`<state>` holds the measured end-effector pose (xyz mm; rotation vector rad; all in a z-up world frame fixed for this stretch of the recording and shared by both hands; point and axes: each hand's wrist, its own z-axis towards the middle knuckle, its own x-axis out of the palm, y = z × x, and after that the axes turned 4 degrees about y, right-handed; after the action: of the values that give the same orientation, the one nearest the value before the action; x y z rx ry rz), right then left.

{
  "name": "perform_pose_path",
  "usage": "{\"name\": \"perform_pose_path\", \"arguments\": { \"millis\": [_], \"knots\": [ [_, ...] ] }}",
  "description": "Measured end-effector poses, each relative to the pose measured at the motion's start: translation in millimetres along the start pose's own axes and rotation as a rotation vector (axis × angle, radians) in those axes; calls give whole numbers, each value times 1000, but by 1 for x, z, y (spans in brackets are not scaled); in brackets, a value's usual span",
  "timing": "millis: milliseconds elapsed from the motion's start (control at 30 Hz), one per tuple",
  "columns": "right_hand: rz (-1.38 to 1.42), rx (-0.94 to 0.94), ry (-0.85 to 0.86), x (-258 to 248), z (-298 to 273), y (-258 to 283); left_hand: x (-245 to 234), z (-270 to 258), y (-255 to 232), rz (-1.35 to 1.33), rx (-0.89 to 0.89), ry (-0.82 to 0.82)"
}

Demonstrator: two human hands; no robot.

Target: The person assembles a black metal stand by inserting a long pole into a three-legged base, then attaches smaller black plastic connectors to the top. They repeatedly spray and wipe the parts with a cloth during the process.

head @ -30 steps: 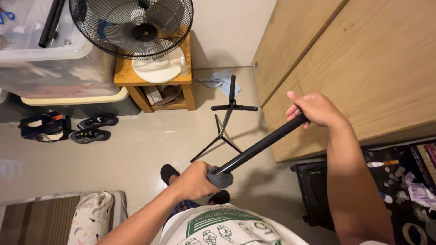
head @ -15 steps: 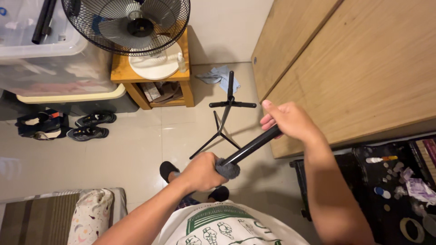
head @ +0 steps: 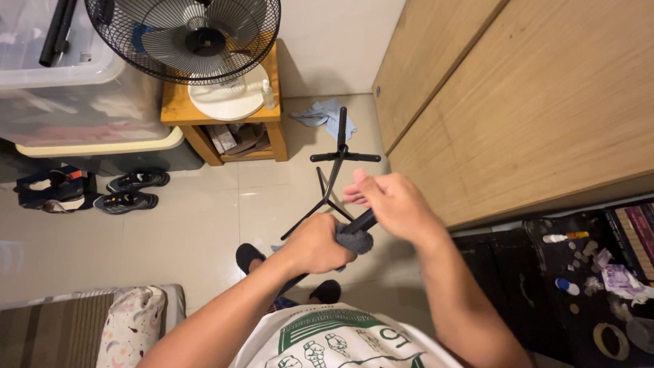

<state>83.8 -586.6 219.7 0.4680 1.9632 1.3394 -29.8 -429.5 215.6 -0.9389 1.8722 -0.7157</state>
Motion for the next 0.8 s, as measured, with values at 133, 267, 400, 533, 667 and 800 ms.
{"name": "perform_pose_path", "arguments": {
  "millis": [133, 267, 400, 533, 667, 800],
  "knots": [
    [-4, -88, 10, 25, -6, 5, 4, 12, 8, 29, 140, -92],
    [-231, -247, -71, 52, -22, -1, 11, 23, 12, 17, 610, -256],
    [190, -261, 132, 37, -21, -8, 9, 18, 4, 46, 237, -112],
    [134, -305, 51, 5, -17, 0, -4, 13, -14, 76, 187, -155],
    [-109, -294, 26, -2, -14, 14, 2, 8, -24, 200, 223, -167],
    [-250, -377, 96, 16, -12, 17, 10, 13, -20, 234, 351, -179]
  ]
}}
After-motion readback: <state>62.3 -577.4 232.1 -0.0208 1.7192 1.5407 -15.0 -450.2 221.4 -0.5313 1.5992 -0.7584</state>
